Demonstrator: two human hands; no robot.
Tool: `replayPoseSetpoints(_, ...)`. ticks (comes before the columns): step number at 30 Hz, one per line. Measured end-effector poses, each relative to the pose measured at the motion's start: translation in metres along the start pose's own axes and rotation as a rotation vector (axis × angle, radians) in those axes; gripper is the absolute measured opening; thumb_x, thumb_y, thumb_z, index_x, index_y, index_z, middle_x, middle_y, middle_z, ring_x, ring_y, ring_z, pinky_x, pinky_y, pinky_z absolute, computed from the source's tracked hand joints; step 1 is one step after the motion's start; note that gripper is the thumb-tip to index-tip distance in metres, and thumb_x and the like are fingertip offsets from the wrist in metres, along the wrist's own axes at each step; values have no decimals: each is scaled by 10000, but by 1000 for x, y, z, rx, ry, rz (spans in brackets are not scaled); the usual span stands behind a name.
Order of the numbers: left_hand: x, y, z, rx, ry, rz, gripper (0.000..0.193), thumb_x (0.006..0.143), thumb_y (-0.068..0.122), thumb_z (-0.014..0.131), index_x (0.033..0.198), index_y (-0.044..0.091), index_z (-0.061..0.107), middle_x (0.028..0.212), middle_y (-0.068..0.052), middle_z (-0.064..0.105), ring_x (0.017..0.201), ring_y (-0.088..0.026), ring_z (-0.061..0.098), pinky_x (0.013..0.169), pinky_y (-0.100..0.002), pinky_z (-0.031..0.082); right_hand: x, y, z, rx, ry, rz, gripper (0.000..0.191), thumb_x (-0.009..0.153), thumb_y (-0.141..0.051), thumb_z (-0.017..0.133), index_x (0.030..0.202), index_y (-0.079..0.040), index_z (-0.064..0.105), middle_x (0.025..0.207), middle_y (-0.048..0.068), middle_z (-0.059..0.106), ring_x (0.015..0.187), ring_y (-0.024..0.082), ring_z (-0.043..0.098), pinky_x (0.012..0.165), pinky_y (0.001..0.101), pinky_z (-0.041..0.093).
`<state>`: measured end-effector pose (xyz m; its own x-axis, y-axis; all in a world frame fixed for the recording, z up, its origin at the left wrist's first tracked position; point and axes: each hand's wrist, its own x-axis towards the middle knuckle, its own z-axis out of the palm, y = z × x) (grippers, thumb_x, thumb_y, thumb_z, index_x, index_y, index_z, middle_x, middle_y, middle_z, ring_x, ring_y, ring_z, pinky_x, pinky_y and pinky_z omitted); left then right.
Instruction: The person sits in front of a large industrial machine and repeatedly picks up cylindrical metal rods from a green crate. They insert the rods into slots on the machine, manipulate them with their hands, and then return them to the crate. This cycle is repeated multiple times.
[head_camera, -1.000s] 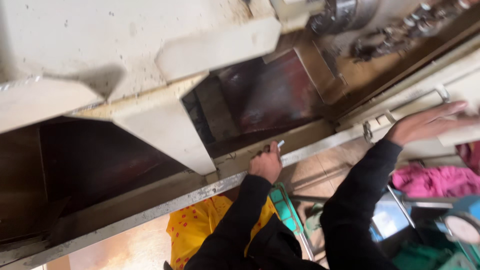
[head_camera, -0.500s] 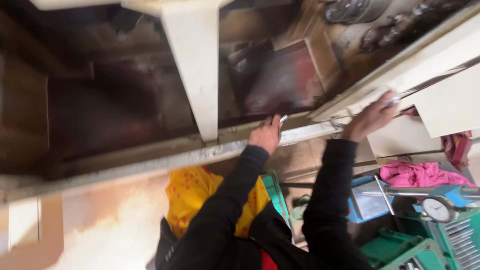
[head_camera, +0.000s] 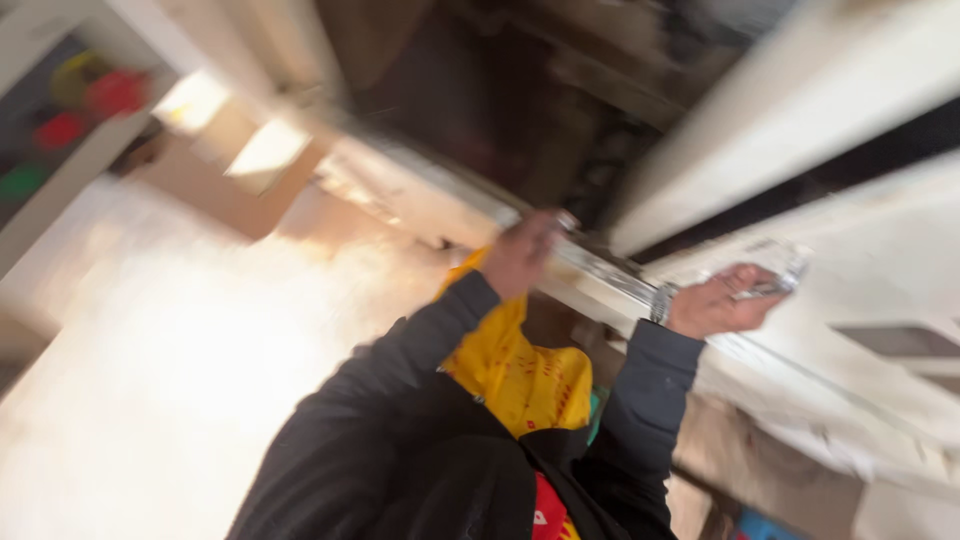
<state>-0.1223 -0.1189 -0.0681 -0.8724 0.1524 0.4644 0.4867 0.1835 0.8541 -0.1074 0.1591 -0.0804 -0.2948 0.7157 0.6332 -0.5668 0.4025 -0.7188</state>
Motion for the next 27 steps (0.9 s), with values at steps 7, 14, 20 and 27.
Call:
replayPoseSetpoints(7, -50, -18, -257, 871, 498, -222, 497, 994, 272, 678, 1428, 75, 538, 698, -111, 668, 606, -296, 679, 573, -428, 549, -20, -8, 55, -204, -235, -121, 707, 1222, -467, 462, 1604, 82, 231, 967, 65, 561, 688, 132, 553, 579, 274, 461)
replayPoseSetpoints(14, -91, 39, -366, 1260, 654, -405, 914, 1042, 171, 682, 1662, 24, 26, 711, -81, 674, 568, -276, 673, 494, -397, 538, -13, -17, 44, -285, -281, -121, 614, 1235, -468, 387, 1545, 59, 332, 916, 60, 556, 686, 124, 556, 617, 260, 523)
replayPoseSetpoints(20, -65, 49, -357, 1279, 636, -473, 799, 993, 124, 690, 1599, -19, 189, 699, -139, 685, 568, -336, 677, 497, -442, 547, -17, -7, 37, -298, -241, -143, 710, 1187, -512, 390, 1550, 82, 252, 909, 57, 555, 712, 120, 583, 600, 261, 519)
replayPoseSetpoints(27, 69, 60, -330, 923, 708, 392, 487, 786, 39, 699, 1258, 38, 580, 870, -211, 655, 801, -432, 662, 691, -513, 516, -14, -6, 41, -275, -186, -109, 820, 1154, -631, 423, 1566, 73, 336, 872, 53, 554, 704, 134, 560, 587, 277, 477)
